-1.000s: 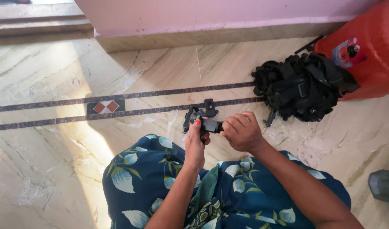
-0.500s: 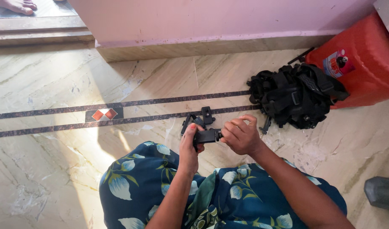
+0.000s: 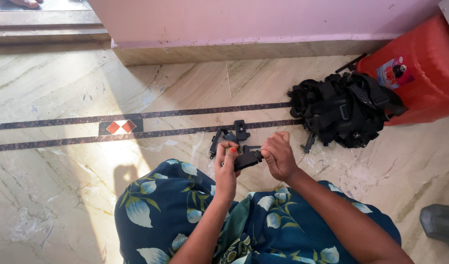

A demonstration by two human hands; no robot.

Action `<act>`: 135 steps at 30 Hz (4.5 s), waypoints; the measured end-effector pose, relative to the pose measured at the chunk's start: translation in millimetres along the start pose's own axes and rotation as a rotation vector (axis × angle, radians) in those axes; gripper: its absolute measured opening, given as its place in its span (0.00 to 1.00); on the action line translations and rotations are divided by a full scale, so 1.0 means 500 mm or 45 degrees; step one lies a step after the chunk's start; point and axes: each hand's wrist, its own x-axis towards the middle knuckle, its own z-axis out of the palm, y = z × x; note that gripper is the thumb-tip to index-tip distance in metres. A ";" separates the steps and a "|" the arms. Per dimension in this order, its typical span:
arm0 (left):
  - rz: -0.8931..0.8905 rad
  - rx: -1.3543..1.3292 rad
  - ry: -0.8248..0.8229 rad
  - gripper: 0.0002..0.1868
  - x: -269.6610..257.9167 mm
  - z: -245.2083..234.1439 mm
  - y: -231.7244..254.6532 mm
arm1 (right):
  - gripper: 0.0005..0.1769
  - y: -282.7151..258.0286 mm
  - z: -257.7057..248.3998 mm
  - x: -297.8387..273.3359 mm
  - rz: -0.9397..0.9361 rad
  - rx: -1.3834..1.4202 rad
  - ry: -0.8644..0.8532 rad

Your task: The person sits on the floor and assembles small black plastic camera parts by hand. They connect various brackets and mounts, occasionally picking up new pieces from the floor and fitting them together.

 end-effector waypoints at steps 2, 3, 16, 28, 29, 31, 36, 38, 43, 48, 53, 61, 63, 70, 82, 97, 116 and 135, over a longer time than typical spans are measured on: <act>-0.190 0.022 -0.091 0.14 0.018 -0.012 0.009 | 0.22 0.013 -0.019 0.004 -0.261 -0.194 0.084; -0.291 0.028 -0.124 0.16 0.022 -0.019 0.008 | 0.23 0.019 -0.027 0.004 -0.371 -0.294 0.094; -0.075 -0.029 -0.187 0.16 0.031 -0.043 -0.035 | 0.22 -0.002 -0.003 -0.013 -0.089 0.033 0.058; -0.346 -0.306 -0.157 0.13 0.024 -0.035 -0.017 | 0.18 0.007 -0.005 -0.043 -0.177 -0.010 -0.081; -0.300 -0.242 -0.159 0.14 0.027 -0.037 -0.011 | 0.17 0.010 -0.004 -0.039 -0.185 -0.007 -0.109; -0.432 -0.308 -0.187 0.16 0.031 -0.037 -0.005 | 0.17 0.022 -0.012 -0.027 -0.364 -0.098 -0.064; -0.475 -0.439 -0.225 0.17 0.030 -0.034 -0.010 | 0.17 0.003 0.005 -0.034 -0.207 -0.013 -0.004; -0.300 -0.238 -0.114 0.17 0.030 -0.035 -0.007 | 0.16 -0.020 0.019 -0.047 0.065 0.055 -0.092; -0.240 -0.358 -0.132 0.20 0.021 -0.025 -0.002 | 0.16 -0.013 -0.001 -0.014 -0.141 0.007 0.023; -0.332 -0.503 -0.181 0.21 0.010 -0.010 -0.006 | 0.15 -0.015 -0.016 0.003 -0.216 -0.065 0.060; 0.256 0.042 -0.018 0.21 0.006 -0.006 0.000 | 0.15 -0.014 0.018 -0.010 0.380 0.495 -0.103; 0.484 0.135 -0.068 0.29 -0.005 -0.005 -0.011 | 0.20 0.013 0.042 -0.042 0.381 0.465 -0.044; 0.591 0.238 -0.102 0.29 -0.006 -0.007 -0.009 | 0.22 0.011 0.054 -0.037 0.726 0.829 -0.112; -0.082 -0.832 -0.209 0.19 0.025 -0.002 -0.010 | 0.20 0.012 0.011 -0.003 0.713 1.151 -0.048; -0.168 -1.008 -0.219 0.24 0.006 0.002 0.006 | 0.21 -0.105 0.008 0.023 0.421 0.509 -0.298; 0.226 -0.240 -0.191 0.19 0.026 -0.035 -0.020 | 0.15 -0.013 -0.047 0.031 0.766 0.894 -0.100; 1.033 0.752 -0.079 0.29 -0.020 0.035 0.013 | 0.22 0.015 0.050 -0.014 1.028 0.680 0.096; 0.254 1.243 0.849 0.20 0.284 -0.267 -0.224 | 0.11 0.297 0.186 -0.135 1.239 0.701 -0.137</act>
